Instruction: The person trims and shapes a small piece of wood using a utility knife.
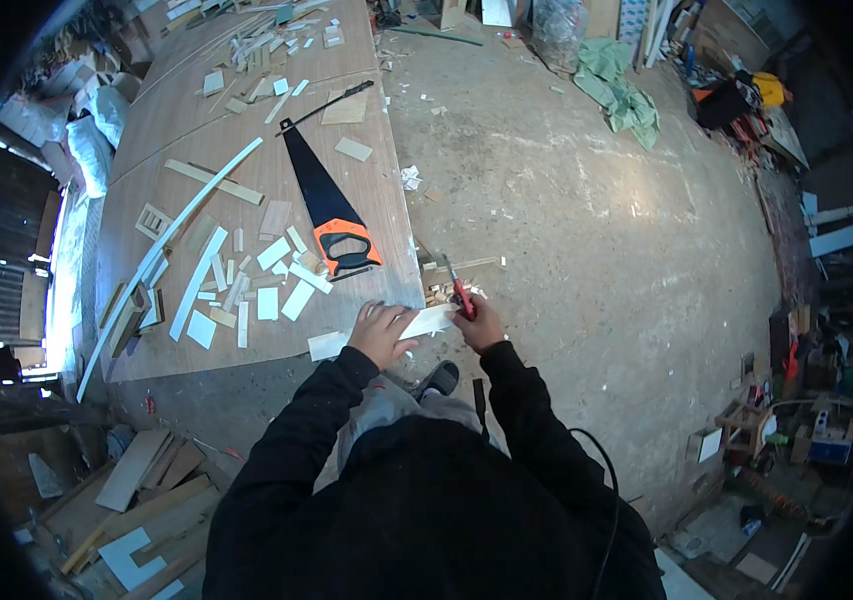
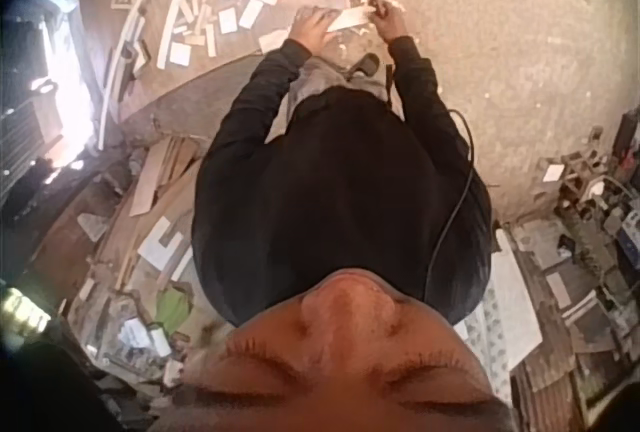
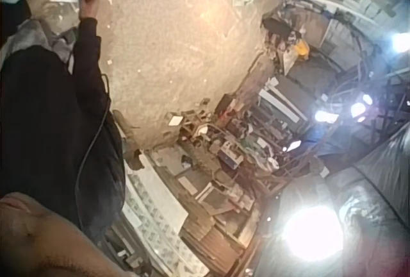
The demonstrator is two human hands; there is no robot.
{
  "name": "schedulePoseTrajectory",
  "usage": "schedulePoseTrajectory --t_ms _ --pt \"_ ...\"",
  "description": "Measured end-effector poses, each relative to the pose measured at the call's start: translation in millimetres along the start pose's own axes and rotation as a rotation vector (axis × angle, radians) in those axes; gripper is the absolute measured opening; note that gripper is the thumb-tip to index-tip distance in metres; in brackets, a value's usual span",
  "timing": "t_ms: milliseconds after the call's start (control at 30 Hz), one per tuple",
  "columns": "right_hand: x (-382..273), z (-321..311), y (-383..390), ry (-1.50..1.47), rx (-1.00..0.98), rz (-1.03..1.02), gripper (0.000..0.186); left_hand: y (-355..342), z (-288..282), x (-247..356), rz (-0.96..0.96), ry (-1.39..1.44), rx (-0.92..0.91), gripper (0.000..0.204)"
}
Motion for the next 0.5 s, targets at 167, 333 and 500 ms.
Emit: schedulePoseTrajectory --t_ms 167,333,500 --pt "80.0 14.6 -32.5 0.063 0.020 -0.175 0.040 -40.2 67.4 -10.5 -0.115 0.243 -0.047 0.051" --pt "100.6 21.5 -39.9 -0.003 -0.034 0.176 0.043 -31.0 90.4 -43.5 -0.133 0.155 -0.010 0.039" --pt "97.7 -3.3 -25.3 0.117 0.110 0.116 0.042 -37.5 96.8 -57.7 -0.124 0.060 -0.031 0.050"
Point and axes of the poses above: each hand's wrist, its own y-axis away from the middle knuckle, its own z-axis out of the palm, x = y × z, the point moved 8 cm from there along -y, towards the middle knuckle, and after that the axes turned 1 degree about y, right-handed, at the moved point
